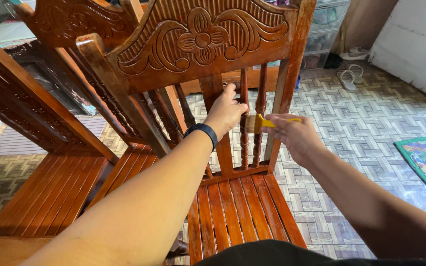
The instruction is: The person cleans a wooden chair using a feather duster and a small brush. They dust the chair's backrest and spindles, then use the brush to clean the carved details and the chair's seat and back.
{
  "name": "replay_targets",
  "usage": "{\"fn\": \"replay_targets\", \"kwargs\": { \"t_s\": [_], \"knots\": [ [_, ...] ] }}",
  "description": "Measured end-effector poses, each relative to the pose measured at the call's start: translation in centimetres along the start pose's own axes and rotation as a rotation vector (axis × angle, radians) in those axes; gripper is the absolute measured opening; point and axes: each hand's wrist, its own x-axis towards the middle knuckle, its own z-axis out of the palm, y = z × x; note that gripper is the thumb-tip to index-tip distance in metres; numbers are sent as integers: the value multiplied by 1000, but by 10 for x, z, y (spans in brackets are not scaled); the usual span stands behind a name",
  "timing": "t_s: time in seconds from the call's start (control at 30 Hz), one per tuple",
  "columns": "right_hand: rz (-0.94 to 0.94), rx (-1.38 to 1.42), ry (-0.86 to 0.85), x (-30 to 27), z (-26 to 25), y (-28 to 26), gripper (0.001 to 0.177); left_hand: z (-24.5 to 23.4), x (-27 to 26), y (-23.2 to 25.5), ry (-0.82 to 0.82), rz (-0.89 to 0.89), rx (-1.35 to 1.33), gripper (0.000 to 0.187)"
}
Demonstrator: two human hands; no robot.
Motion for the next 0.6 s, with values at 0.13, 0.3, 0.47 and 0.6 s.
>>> {"fn": "replay_targets", "kwargs": {
  "t_s": [0.13, 0.3, 0.47, 0.6],
  "knots": [
    [-56, -433, 219, -4, 9, 3, 23, -1, 0, 0, -6, 8, 10, 71],
    [-181, -747, 19, -11, 13, 14, 26, -2, -2, 3, -26, -30, 3, 69],
    [8, -639, 231, 3, 6, 25, 28, -1, -2, 5, -15, -11, 12, 68],
    [-152, -567, -11, 12, -2, 42, 26, -1, 0, 3, -17, -2, -18, 68]
  ]
}}
